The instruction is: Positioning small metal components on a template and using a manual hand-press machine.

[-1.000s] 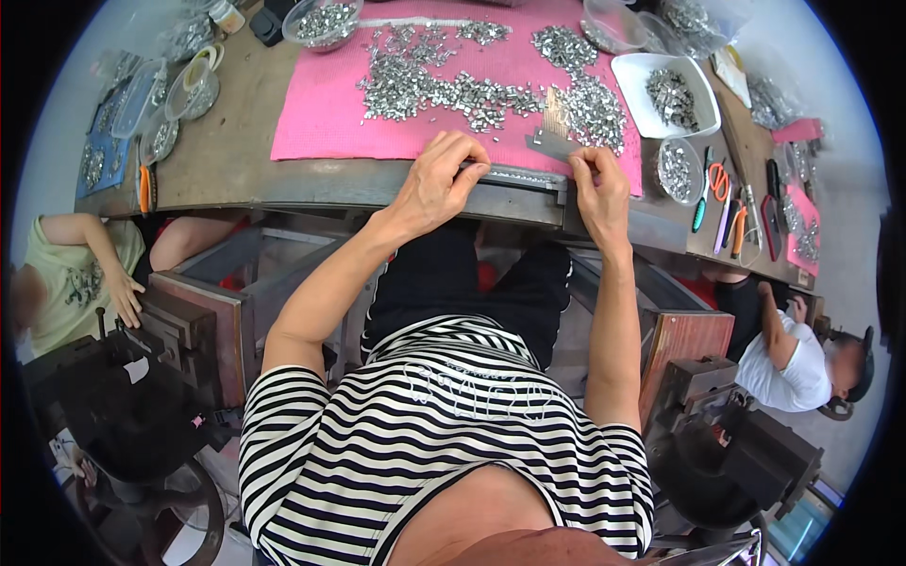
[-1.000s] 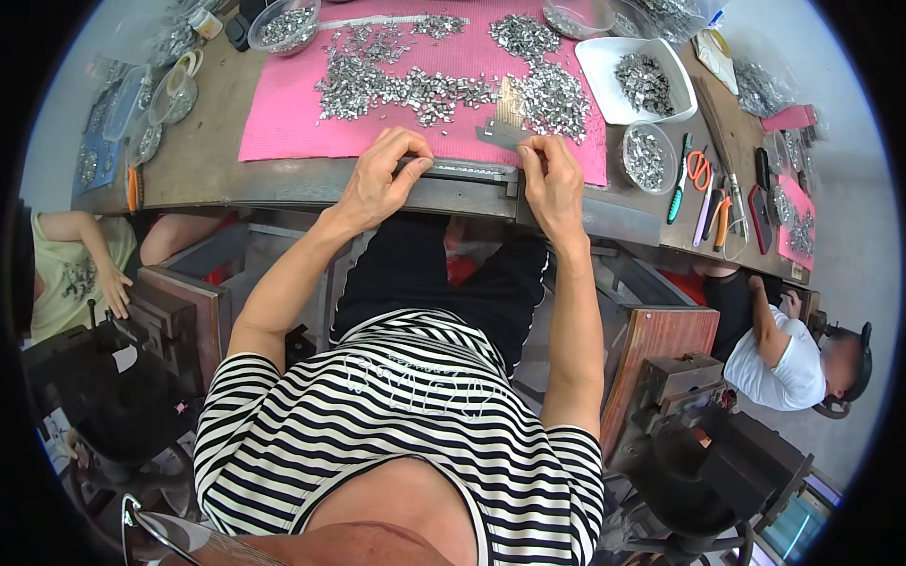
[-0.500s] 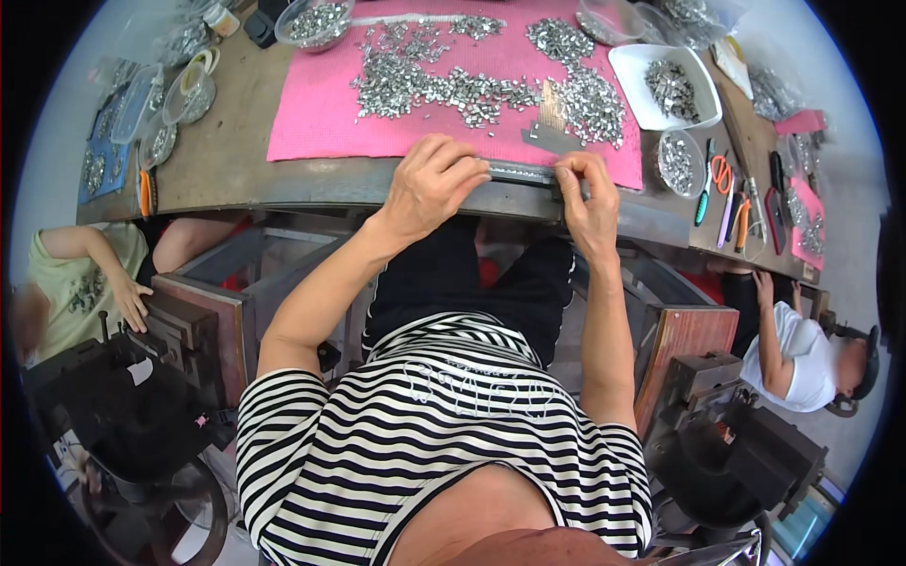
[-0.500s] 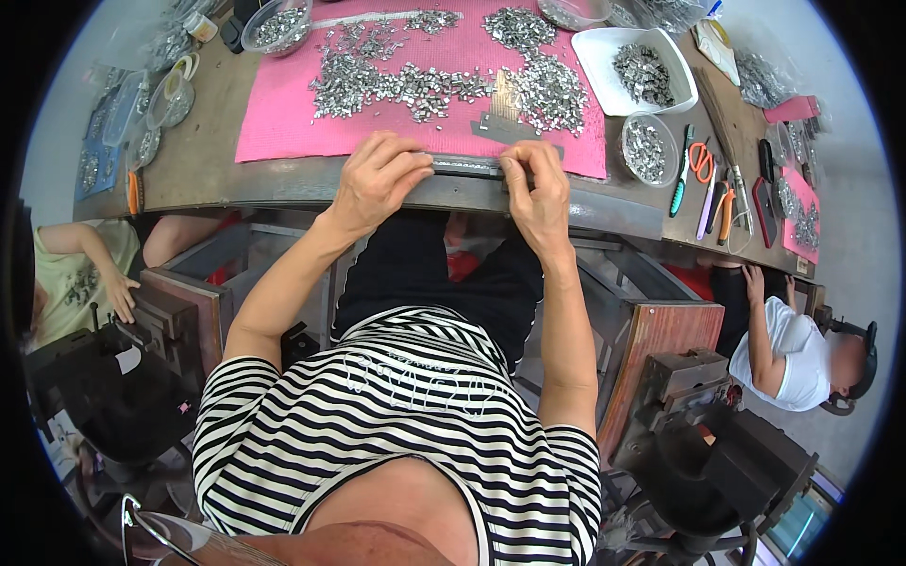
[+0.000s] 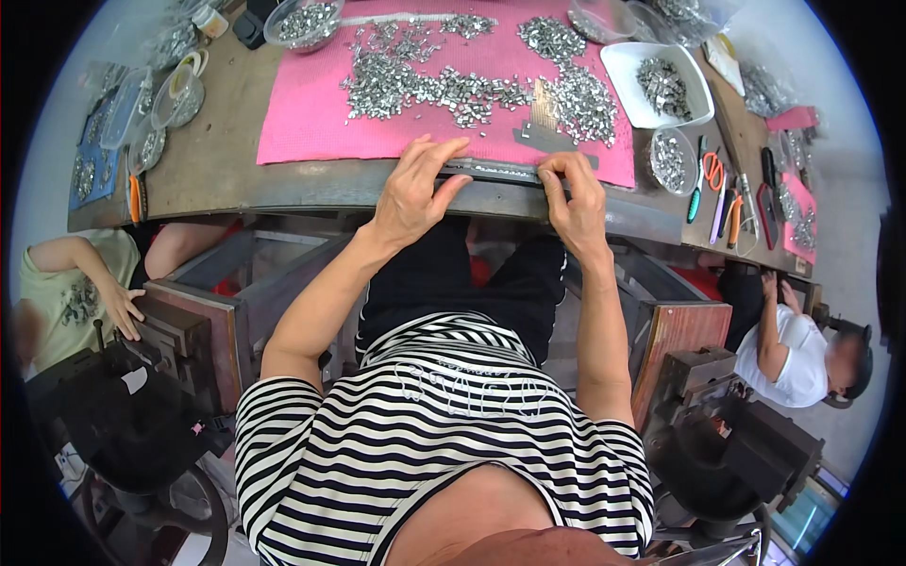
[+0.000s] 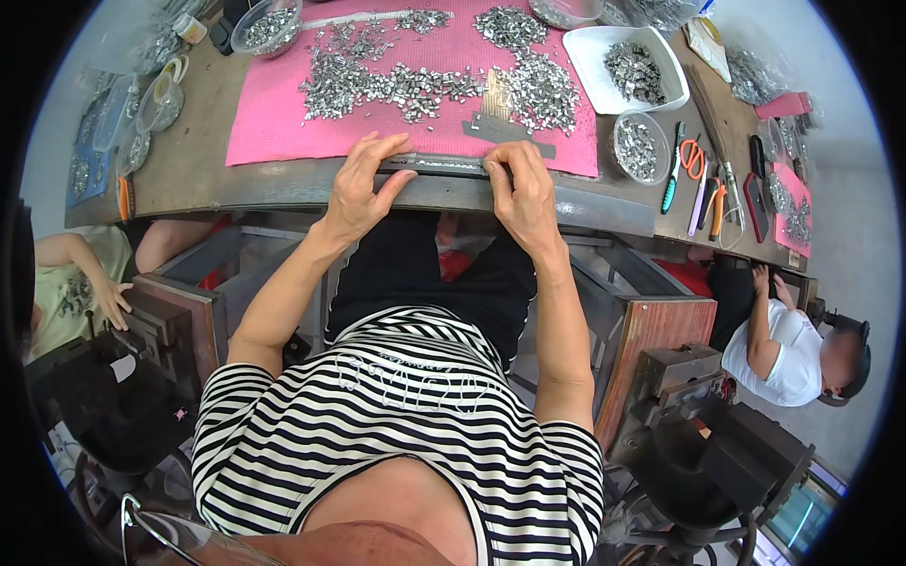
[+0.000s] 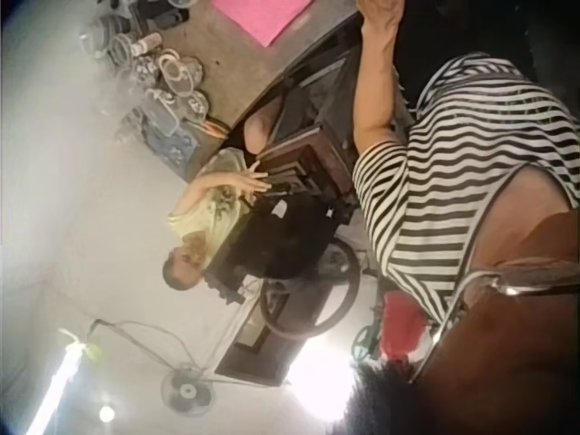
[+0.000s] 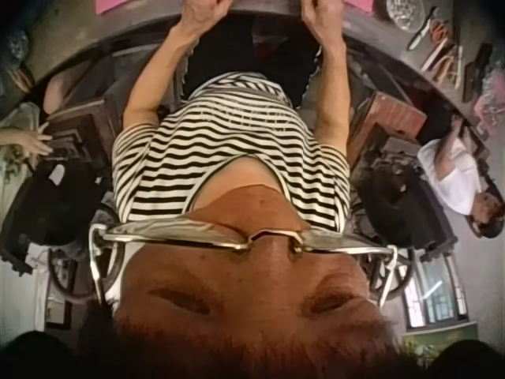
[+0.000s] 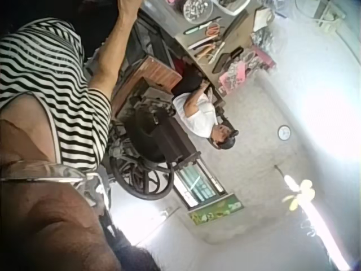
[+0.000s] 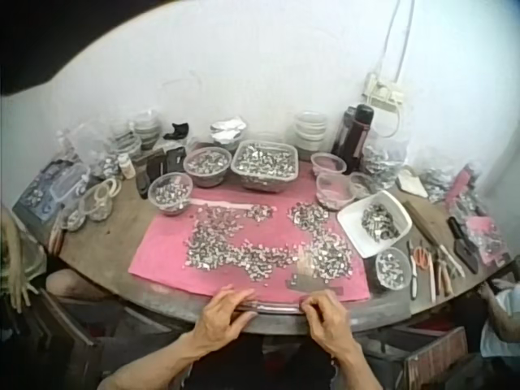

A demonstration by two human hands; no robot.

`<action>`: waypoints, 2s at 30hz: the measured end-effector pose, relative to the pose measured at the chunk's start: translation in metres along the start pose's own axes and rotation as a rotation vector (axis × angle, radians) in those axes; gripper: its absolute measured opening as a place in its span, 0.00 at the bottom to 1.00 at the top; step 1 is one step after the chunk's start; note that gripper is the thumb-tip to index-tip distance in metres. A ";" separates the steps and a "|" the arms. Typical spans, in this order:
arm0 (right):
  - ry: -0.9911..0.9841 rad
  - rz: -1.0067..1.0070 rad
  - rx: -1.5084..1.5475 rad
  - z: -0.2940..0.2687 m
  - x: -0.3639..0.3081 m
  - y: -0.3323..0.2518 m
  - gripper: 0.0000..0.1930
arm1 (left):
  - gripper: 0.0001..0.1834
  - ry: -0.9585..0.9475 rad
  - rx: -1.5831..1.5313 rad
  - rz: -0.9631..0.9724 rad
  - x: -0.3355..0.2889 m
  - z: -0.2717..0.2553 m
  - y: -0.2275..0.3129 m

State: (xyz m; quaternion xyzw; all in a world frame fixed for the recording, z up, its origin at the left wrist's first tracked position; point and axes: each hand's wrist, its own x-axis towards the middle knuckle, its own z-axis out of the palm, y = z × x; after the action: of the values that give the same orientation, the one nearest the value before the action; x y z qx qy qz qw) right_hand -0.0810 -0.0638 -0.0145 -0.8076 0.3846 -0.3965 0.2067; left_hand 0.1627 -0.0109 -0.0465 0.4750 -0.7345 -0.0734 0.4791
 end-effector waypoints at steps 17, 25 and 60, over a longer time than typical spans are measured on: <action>-0.083 -0.098 -0.111 -0.015 0.013 0.006 0.04 | 0.30 0.006 -0.001 -0.001 0.001 0.001 -0.001; -0.151 -0.146 -0.227 0.012 0.054 0.024 0.05 | 0.28 -0.002 -0.012 -0.030 0.003 0.000 0.006; -0.262 -0.164 -0.165 0.026 0.077 0.012 0.05 | 0.05 -0.165 0.235 0.028 0.059 -0.026 -0.053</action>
State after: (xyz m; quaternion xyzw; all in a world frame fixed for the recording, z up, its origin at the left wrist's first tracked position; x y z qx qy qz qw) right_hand -0.0359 -0.1310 -0.0004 -0.8952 0.3186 -0.2706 0.1548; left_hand 0.2103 -0.0760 -0.0249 0.5097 -0.7816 -0.0192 0.3590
